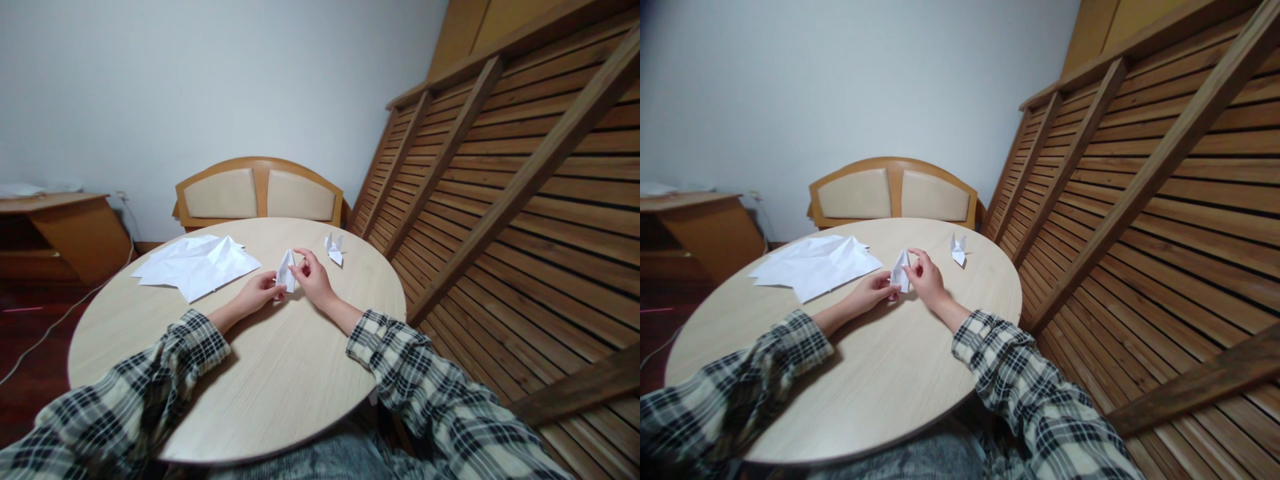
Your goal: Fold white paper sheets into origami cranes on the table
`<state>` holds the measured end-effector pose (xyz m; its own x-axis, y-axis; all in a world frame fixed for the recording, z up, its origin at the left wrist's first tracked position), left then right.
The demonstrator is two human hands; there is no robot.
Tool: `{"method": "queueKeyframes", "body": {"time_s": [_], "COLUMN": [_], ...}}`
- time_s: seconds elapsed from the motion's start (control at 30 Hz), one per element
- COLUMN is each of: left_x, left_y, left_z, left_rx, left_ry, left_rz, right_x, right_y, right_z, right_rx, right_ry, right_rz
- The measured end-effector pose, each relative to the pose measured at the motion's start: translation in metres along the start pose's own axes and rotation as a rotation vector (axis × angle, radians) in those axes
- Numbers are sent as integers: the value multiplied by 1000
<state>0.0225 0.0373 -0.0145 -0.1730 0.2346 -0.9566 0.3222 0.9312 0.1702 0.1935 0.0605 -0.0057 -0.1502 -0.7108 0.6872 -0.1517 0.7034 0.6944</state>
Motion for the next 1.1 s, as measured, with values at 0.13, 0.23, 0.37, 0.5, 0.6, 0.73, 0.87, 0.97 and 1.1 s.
{"method": "queueKeyframes", "body": {"time_s": [0.13, 0.23, 0.37, 0.5, 0.6, 0.73, 0.87, 0.97, 1.1], "left_x": [0, 0, 2, 2, 2, 5, 8, 9, 8], "left_y": [0, -1, -1, -2, -2, -1, 1, 2, 1], "left_z": [0, 0, 0, 0, -1, -2, -3, -4, -3], "left_rx": [4, 25, 48, 58, 61, 69, 74, 70, 63], "left_ry": [32, 50, 65, 93, 118, 132, 147, 151, 163], "left_rz": [5, 11, 11, 11, 10, 10, 9, -4, -12], "right_x": [0, 1, 3, 3, 4, 6, 8, 8, 6], "right_y": [1, 2, 6, 9, 9, 8, 10, 12, 13], "right_z": [0, -2, -8, -12, -12, -14, -20, -25, -23], "right_rx": [14, 40, 57, 78, 90, 115, 179, 200, 176], "right_ry": [-9, -41, -156, -239, -260, -315, -428, -471, -366], "right_rz": [9, 21, 2, -7, 0, -10, -33, -39, -40]}}
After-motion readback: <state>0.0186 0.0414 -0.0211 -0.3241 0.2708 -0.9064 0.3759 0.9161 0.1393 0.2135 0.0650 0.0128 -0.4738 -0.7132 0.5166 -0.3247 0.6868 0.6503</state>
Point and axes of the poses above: each hand's wrist, its own y-axis towards the middle knuckle, its own z-axis out of the palm, x = y × z, the point moved 1 cm from there along y, towards the middle knuckle, and after that the axes turned 2 degrees about -z, right-handed, at the moved point
